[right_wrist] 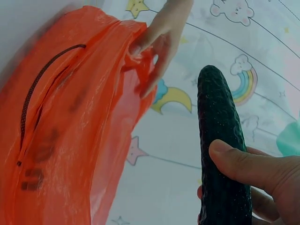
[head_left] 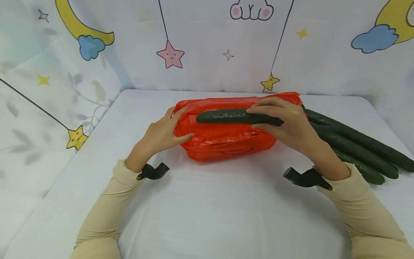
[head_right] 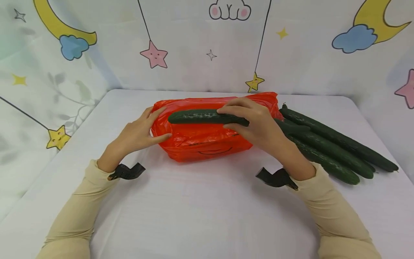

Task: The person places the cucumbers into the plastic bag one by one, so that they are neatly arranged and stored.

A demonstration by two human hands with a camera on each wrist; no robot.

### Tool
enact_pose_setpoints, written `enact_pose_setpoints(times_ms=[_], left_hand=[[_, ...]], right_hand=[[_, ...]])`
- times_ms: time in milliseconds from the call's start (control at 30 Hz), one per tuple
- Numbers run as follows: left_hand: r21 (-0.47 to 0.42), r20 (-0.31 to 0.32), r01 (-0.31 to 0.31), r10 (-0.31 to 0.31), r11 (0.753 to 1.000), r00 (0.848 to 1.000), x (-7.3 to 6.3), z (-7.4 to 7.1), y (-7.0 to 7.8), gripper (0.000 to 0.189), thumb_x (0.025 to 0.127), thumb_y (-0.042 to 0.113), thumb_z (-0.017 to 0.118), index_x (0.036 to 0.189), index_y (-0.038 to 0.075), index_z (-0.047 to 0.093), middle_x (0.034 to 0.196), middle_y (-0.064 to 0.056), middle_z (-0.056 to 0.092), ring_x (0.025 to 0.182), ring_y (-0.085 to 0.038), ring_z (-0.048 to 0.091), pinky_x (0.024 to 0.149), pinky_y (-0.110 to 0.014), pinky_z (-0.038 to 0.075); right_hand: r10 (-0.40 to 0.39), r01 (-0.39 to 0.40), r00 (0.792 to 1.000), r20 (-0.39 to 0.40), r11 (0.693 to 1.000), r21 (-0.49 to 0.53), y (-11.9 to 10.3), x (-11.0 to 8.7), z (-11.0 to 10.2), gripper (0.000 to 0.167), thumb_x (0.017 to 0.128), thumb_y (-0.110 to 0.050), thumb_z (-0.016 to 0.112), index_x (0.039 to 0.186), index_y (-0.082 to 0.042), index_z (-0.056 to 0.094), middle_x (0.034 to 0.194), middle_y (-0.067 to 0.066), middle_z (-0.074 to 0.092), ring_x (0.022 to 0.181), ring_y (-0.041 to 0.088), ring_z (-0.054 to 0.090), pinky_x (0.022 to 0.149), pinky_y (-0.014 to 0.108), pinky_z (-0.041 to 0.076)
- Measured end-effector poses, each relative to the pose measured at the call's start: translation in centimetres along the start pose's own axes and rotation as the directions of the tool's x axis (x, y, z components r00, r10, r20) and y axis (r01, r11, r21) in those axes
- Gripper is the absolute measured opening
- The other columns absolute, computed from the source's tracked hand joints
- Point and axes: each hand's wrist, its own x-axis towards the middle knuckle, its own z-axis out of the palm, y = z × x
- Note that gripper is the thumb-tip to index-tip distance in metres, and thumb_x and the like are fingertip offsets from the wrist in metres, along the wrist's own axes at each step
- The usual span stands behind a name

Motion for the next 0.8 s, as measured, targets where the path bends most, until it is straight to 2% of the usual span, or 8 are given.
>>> enact_pose_setpoints(times_ms=[67, 167, 233, 300, 433, 667, 800], left_hand=[[0.001, 0.001, -0.001, 0.001, 1.0, 1.0, 0.0, 0.0, 0.0, 0.089, 0.089, 0.056, 0.06, 0.157, 0.017, 0.019, 0.157, -0.022, 0.02, 0.073, -0.032, 0.066, 0.076, -0.055, 0.054], [-0.001, 0.003, -0.003, 0.003, 1.0, 1.0, 0.0, 0.1, 0.0, 0.089, 0.088, 0.056, 0.06, 0.157, 0.017, 0.018, 0.157, -0.021, 0.02, 0.076, -0.032, 0.066, 0.075, -0.053, 0.055], [-0.003, 0.002, -0.003, 0.003, 1.0, 1.0, 0.1, 0.1, 0.0, 0.09, 0.088, 0.056, 0.061, 0.157, 0.017, 0.019, 0.157, -0.021, 0.02, 0.079, -0.032, 0.067, 0.075, -0.052, 0.055], [-0.006, 0.0, -0.002, 0.002, 1.0, 1.0, 0.1, 0.1, 0.0, 0.09, 0.088, 0.055, 0.062, 0.157, 0.017, 0.019, 0.157, -0.02, 0.021, 0.079, -0.032, 0.066, 0.074, -0.052, 0.055], [-0.007, -0.011, -0.01, 0.01, 1.0, 1.0, 0.1, 0.2, 0.1, 0.09, 0.087, 0.051, 0.066, 0.156, 0.018, 0.02, 0.157, -0.019, 0.022, 0.086, -0.035, 0.066, 0.077, -0.055, 0.054], [-0.018, -0.018, -0.035, 0.035, 0.999, 0.999, 0.2, 0.2, 0.0, 0.093, 0.083, 0.043, 0.073, 0.156, 0.016, 0.021, 0.155, -0.017, 0.024, 0.111, -0.04, 0.059, 0.082, -0.06, 0.052], [-0.022, -0.03, -0.056, 0.056, 0.998, 0.998, 0.2, 0.4, -0.1, 0.092, 0.084, 0.045, 0.071, 0.156, 0.016, 0.022, 0.156, -0.018, 0.025, 0.113, -0.041, 0.059, 0.08, -0.058, 0.053]], right_hand=[[-0.015, 0.015, 1.0, 0.012, 1.0, -0.002, 0.0, 0.2, 0.3, 0.038, 0.082, -0.023, 0.069, 0.112, 0.001, 0.07, 0.109, 0.017, 0.067, 0.103, 0.027, 0.061, 0.088, 0.009, 0.043], [-0.033, 0.034, 0.999, 0.023, 0.999, -0.004, -0.1, 0.5, 0.7, 0.038, 0.074, -0.006, 0.079, 0.111, 0.001, 0.07, 0.108, 0.016, 0.067, 0.101, 0.027, 0.062, 0.088, 0.008, 0.043], [-0.057, 0.057, 0.998, 0.027, 0.998, 0.006, -0.1, 0.8, 1.0, 0.038, 0.073, -0.003, 0.08, 0.109, 0.0, 0.071, 0.107, 0.015, 0.067, 0.101, 0.026, 0.062, 0.088, 0.008, 0.043], [-0.07, 0.069, 0.997, 0.03, 0.997, 0.017, -0.2, 1.0, 1.3, 0.045, 0.066, 0.008, 0.083, 0.108, -0.001, 0.071, 0.106, 0.014, 0.066, 0.1, 0.024, 0.062, 0.087, 0.008, 0.043], [-0.106, 0.104, 0.993, 0.042, 0.993, 0.056, -0.3, 1.4, 1.8, 0.044, 0.066, 0.01, 0.082, 0.108, -0.001, 0.071, 0.106, 0.013, 0.065, 0.099, 0.022, 0.061, 0.085, 0.008, 0.045], [-0.161, 0.156, 0.984, 0.081, 0.985, 0.067, -0.3, 2.0, 2.6, 0.045, 0.066, 0.012, 0.082, 0.108, -0.002, 0.072, 0.106, 0.012, 0.065, 0.098, 0.021, 0.062, 0.081, 0.009, 0.046], [-0.177, 0.171, 0.978, 0.109, 0.983, 0.063, -0.3, 2.4, 3.2, 0.045, 0.066, 0.009, 0.083, 0.108, -0.004, 0.072, 0.106, 0.01, 0.065, 0.099, 0.021, 0.062, 0.082, 0.008, 0.045]])
